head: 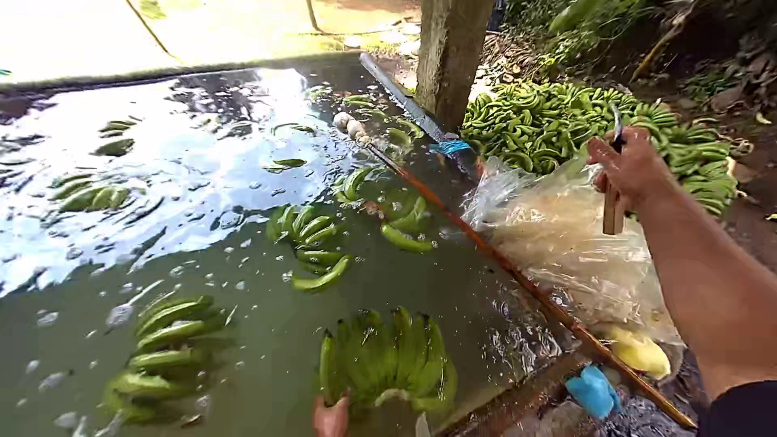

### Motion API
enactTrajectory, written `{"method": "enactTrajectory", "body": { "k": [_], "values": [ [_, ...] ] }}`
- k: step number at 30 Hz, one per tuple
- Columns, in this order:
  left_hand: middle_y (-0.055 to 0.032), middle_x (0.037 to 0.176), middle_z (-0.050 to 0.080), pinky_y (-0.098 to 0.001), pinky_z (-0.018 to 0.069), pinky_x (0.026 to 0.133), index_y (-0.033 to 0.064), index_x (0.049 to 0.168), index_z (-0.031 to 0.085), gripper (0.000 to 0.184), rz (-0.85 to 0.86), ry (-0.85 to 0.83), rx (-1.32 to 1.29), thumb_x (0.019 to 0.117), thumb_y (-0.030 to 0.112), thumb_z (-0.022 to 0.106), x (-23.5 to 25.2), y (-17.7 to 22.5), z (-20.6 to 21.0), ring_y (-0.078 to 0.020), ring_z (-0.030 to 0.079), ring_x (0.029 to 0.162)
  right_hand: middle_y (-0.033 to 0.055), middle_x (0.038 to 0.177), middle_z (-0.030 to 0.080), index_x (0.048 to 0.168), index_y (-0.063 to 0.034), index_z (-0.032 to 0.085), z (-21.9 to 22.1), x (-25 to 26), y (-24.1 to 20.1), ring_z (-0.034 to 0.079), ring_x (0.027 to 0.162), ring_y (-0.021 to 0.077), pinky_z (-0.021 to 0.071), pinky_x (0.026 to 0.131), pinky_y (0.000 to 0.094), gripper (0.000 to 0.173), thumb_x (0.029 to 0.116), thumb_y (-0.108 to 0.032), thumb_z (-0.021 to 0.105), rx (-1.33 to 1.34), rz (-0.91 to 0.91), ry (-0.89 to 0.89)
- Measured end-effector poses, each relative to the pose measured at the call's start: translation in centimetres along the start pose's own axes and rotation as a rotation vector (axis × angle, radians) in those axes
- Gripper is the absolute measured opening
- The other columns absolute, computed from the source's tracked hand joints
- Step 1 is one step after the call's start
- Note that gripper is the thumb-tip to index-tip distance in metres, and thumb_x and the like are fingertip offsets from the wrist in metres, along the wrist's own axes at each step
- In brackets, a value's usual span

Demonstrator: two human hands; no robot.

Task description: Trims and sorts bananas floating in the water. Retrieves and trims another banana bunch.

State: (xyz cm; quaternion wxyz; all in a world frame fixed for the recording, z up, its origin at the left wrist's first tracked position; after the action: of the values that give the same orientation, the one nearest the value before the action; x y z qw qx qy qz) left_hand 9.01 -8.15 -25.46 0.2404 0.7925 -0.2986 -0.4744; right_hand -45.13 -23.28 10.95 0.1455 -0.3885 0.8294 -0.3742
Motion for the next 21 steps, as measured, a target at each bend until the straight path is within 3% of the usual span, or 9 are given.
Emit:
{"method": "enactTrajectory", "body": {
  "k": [2,4,6,8,10,12,21],
  "values": [
    [-0.0328,0.135,0.058,-0.055,0.0457,0.108,-0.01,0.142,0.049,0.059,0.044,0.051,-0.092,0.0905,0.006,0.074,0.5,0.2,-0.2,-0.0411,0.057,0.127,0.0127,0.098,0.054,0.145,0.001,0.031,9.3,-5.2,1.6,0.051,0.065,0.0139,0.0485,0.065,0.0341,0.048,0.114,-0.036,0.031,-0.073,0.0,-0.363],
    [-0.0304,0.133,0.059,-0.0492,0.0476,0.108,-0.0105,0.14,0.049,0.058,0.058,0.041,-0.132,0.0897,0.004,0.075,0.1,0.8,-0.6,-0.0361,0.059,0.125,0.0143,0.089,0.055,0.135,0.0034,0.037,19.1,-12.1,5.7,0.056,0.066,0.0194,0.0512,0.065,0.0375,0.038,0.1148,-0.027,0.03,-0.13,-0.034,-0.78],
    [-0.0302,0.131,0.06,-0.0451,0.0482,0.108,-0.012,0.139,0.047,0.06,0.069,0.02,-0.126,0.0884,0.002,0.076,-0.2,1.7,-0.7,-0.0336,0.06,0.125,0.0251,0.097,0.061,0.13,0.0101,0.047,26.5,-19.6,8.0,0.063,0.084,0.0336,0.052,0.081,0.0492,0.035,0.1131,-0.018,0.036,-0.22,-0.14,-1.138],
    [-0.0304,0.133,0.06,-0.0452,0.0463,0.11,-0.0124,0.141,0.047,0.064,0.078,-0.003,-0.044,0.0878,0.005,0.078,-0.5,2.9,-1.0,-0.034,0.059,0.127,0.0312,0.112,0.064,0.124,0.0115,0.059,31.4,-25.3,8.3,0.063,0.107,0.0431,0.0459,0.097,0.0568,0.036,0.1108,-0.018,0.044,-0.313,-0.324,-1.354],
    [-0.0298,0.132,0.061,-0.0468,0.0453,0.111,-0.0118,0.14,0.048,0.064,0.094,-0.018,0.049,0.0874,0.009,0.079,-0.7,3.7,-1.3,-0.0347,0.059,0.128,0.031,0.121,0.065,0.121,0.0093,0.065,34.3,-28.8,8.5,0.06,0.119,0.0454,0.0423,0.104,0.0596,0.038,0.1102,-0.022,0.046,-0.374,-0.461,-1.43],
    [-0.0293,0.13,0.062,-0.0458,0.0461,0.11,-0.0116,0.138,0.051,0.061,0.12,-0.022,0.08,0.0868,0.009,0.079,-0.8,4.5,-1.5,-0.0338,0.06,0.126,0.0297,0.124,0.065,0.12,0.0079,0.066,35.8,-30.1,8.3,0.059,0.123,0.0447,0.0419,0.105,0.0602,0.041,0.1111,-0.025,0.044,-0.415,-0.483,-1.43],
    [-0.0278,0.119,0.066,-0.0454,0.0499,0.103,-0.0124,0.129,0.057,0.053,0.233,-0.061,0.11,0.0841,0.007,0.077,0.0,6.6,-2.1,-0.0315,0.065,0.115,0.0308,0.121,0.065,0.119,0.008,0.064,37.9,-31.3,8.2,0.06,0.121,0.0471,0.0435,0.1,0.0637,0.045,0.1125,-0.027,0.038,-0.509,-0.532,-1.516]
  ]
}}
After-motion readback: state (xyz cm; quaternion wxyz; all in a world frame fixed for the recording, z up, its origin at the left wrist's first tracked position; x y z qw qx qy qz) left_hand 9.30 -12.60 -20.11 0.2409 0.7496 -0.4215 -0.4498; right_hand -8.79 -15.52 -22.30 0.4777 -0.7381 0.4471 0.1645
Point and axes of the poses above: each hand's wrist, its own x-axis towards the middle knuckle, its own z-axis out of the palm, y = z × x, the point moved 7 cm from there along x, towards the middle knuckle
